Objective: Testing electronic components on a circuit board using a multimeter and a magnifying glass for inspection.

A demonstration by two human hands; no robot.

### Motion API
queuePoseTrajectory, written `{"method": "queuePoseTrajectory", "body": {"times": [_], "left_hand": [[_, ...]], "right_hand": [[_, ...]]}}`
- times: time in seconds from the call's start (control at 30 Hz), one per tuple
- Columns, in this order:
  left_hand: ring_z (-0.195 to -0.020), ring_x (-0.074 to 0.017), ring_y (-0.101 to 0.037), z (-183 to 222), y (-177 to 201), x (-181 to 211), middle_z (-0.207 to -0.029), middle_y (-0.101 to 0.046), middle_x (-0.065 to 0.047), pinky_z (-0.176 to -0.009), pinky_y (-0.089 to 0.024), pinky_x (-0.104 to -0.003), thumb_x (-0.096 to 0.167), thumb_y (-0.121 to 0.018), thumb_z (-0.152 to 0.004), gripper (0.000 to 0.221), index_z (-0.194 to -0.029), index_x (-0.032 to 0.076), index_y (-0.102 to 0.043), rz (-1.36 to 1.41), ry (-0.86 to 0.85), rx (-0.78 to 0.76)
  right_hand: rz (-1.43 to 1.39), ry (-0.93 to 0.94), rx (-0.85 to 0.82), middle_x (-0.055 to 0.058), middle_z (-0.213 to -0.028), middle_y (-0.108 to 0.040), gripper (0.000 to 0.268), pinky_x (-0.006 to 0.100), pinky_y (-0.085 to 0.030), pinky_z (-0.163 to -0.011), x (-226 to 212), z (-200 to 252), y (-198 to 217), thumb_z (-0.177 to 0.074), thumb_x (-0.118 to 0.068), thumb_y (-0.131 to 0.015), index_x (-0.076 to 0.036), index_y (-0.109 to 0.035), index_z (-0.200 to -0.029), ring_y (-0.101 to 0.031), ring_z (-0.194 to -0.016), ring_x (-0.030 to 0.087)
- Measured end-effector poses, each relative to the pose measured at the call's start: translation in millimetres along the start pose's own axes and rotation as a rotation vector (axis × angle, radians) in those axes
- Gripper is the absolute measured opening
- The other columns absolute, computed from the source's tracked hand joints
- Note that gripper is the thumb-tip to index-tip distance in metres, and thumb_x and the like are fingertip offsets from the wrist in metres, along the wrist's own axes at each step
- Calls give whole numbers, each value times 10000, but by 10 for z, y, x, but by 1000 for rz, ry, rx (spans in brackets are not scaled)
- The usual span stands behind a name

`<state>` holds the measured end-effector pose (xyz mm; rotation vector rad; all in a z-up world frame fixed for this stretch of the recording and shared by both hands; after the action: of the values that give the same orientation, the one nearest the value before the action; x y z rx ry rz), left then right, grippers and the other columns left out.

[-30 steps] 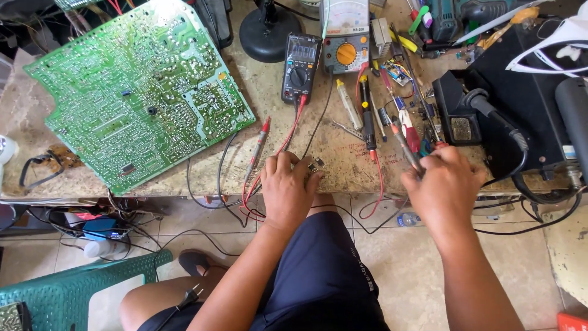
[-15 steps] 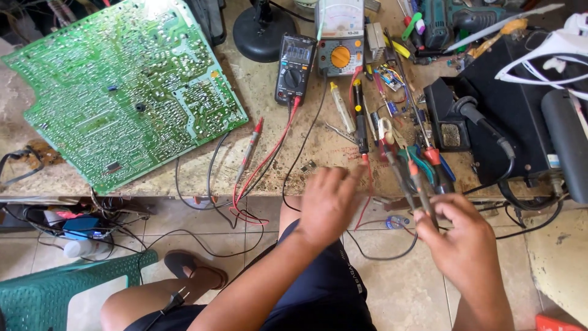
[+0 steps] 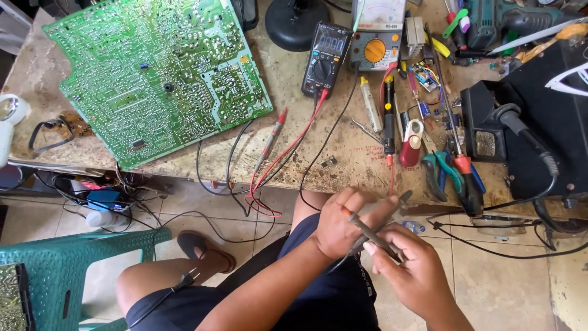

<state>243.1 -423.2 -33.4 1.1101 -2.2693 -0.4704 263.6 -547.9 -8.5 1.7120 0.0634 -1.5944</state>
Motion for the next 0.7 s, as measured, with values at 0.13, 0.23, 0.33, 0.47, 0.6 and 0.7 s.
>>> {"method": "queuePoseTrajectory", "body": {"times": [0.13,0.23,0.33,0.47,0.6,0.7], "left_hand": [[-1085,-274,-646,71,149,-15,-1268,-661,-112,-898,-520,-415,410,-329,-1193,448,-1566,183,-429,119,-19,-19],[-1017,-288,-621,248,145,-101,-1151,-615,-123,-841,-540,-434,416,-467,-1174,465,-1589,216,-398,147,6,-8],[-1044,-360,-697,200,368,-301,-1287,-594,-203,-771,-598,-425,107,-730,-1012,398,-1381,157,-590,114,211,130],[-1174,-348,-715,81,571,-585,-1197,-684,-179,-996,-606,-438,264,-438,-1124,296,-1142,18,-604,513,418,371],[-1132,-309,-698,55,550,-927,-1242,-642,-193,-996,-603,-389,81,-461,-1077,145,-1202,32,-516,669,715,341],[-1070,-339,-720,-13,552,-1047,-1172,-682,-157,-951,-589,-416,53,-561,-1029,158,-1180,32,-602,493,651,237]], "right_hand": [[-176,-29,-66,-8,-728,-649,132,240,-456,-580,10,-38,-113,-920,-138,-704,-35,-787,-921,-538,-657,65],[-262,-36,-92,34,-847,-738,145,240,-533,-686,91,-37,-182,-907,-126,-716,-20,-800,-960,-667,-778,104],[-382,12,-36,41,-787,-577,622,233,-401,-446,137,-29,-56,-948,-104,-586,-107,-382,-1535,-515,-565,106],[-569,208,30,81,-943,-626,363,267,-556,-518,122,-151,180,-1026,-26,-492,-119,-498,-1377,-614,-644,154],[-690,410,-118,235,-1374,-637,478,544,-584,-1093,-122,-334,270,-998,35,-333,26,-496,-1448,-653,-1291,402],[-413,524,54,223,-1236,-671,417,506,-551,-1033,-138,-597,213,-915,92,-541,32,-540,-1327,-701,-1112,363]]}}
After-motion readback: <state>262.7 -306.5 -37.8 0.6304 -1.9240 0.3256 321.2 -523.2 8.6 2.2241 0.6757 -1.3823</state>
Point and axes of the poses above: each hand's wrist, its own z-axis away from the middle knuckle, its own y-axis out of the back of the hand, x = y × z, the point moved 7 cm from there along -z, towards the middle knuckle
